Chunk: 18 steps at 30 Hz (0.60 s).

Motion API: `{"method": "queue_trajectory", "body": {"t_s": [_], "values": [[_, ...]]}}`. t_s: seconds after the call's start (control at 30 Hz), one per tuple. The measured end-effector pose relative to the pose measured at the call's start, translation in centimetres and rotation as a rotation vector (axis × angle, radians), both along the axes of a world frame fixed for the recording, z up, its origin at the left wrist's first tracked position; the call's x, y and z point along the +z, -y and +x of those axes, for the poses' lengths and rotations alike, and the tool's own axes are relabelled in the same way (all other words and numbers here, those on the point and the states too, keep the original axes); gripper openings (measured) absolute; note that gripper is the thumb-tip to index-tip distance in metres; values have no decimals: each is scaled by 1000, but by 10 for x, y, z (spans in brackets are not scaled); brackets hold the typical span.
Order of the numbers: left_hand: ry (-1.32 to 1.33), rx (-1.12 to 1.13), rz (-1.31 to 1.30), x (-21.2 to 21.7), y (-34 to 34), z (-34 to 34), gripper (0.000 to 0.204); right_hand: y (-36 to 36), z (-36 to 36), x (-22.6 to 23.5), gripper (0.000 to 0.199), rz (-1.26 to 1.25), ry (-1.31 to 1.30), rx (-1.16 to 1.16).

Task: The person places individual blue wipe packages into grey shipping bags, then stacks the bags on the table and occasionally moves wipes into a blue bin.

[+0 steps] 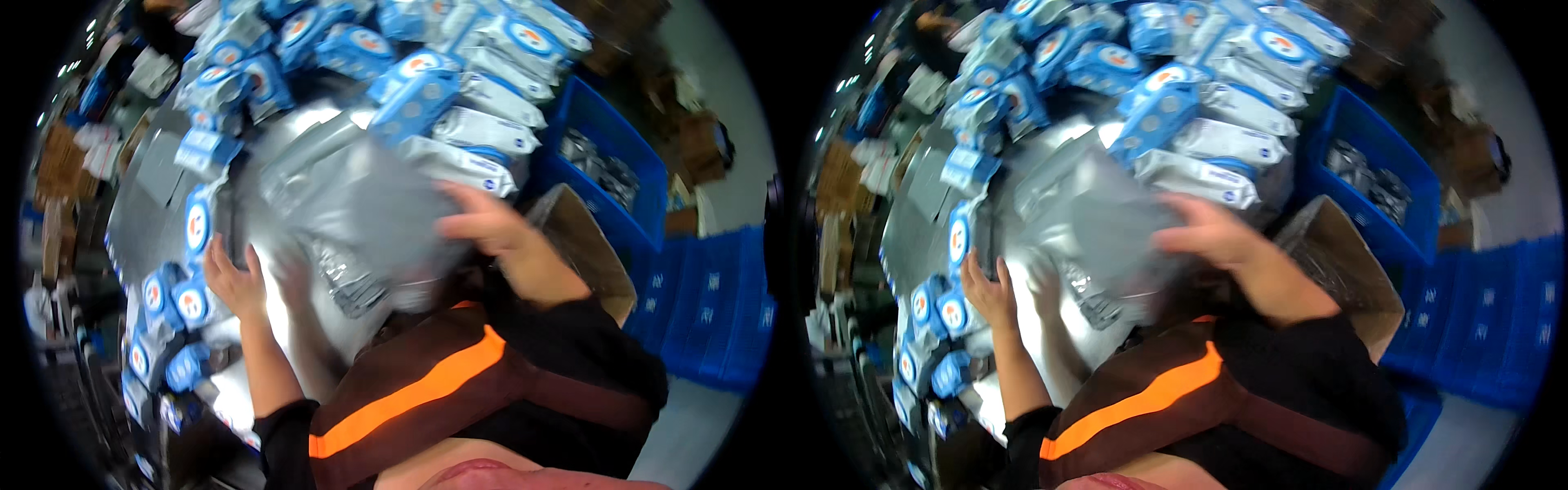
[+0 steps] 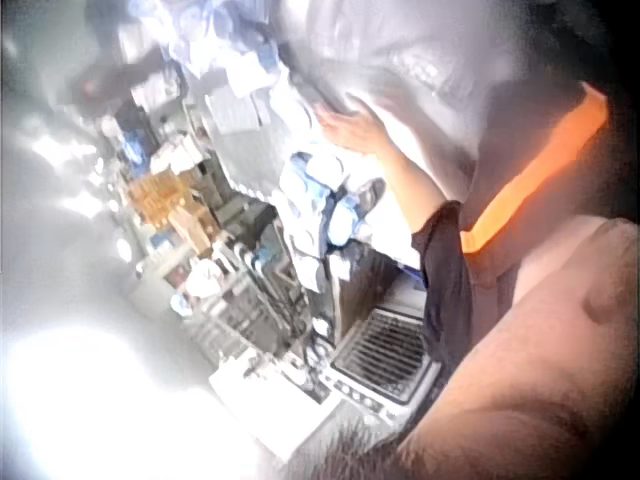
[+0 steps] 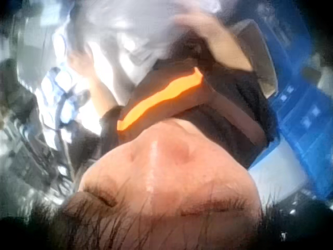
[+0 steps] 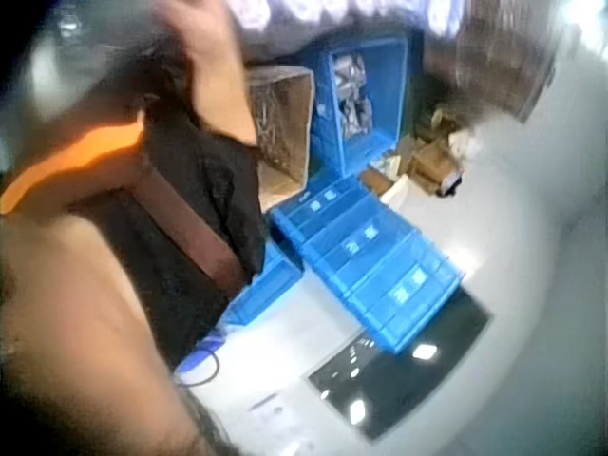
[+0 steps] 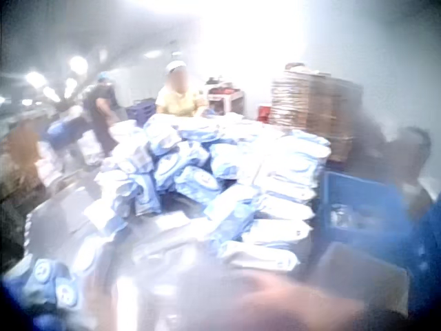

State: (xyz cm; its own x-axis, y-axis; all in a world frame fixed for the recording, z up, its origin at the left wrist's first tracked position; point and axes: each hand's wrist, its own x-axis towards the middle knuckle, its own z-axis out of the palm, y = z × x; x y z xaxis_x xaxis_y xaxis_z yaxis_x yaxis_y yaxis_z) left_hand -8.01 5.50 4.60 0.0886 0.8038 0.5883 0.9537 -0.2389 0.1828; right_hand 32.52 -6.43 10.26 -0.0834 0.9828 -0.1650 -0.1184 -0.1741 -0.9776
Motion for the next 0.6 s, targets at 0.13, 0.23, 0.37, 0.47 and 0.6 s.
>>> {"method": "queue_trajectory", "body": {"t_s": [0.13, 0.23, 0.37, 0.47, 0.6], "values": [[-194, 357, -223, -34, -1, -47, 79, 89, 159, 17, 60, 92, -173, -546], [-123, 216, -233, -15, 10, -27, 72, 118, 236, 26, 52, 139, 492, -1069], [37, -104, -214, 6, 41, -36, 60, 48, 181, 6, 43, 524, 849, -1066], [331, -222, -327, 26, 80, -34, 51, -7, 23, -11, 33, 224, 412, -437], [141, 347, 17, -19, 95, -78, 62, -48, -144, -10, 49, 675, 610, 328]]}}
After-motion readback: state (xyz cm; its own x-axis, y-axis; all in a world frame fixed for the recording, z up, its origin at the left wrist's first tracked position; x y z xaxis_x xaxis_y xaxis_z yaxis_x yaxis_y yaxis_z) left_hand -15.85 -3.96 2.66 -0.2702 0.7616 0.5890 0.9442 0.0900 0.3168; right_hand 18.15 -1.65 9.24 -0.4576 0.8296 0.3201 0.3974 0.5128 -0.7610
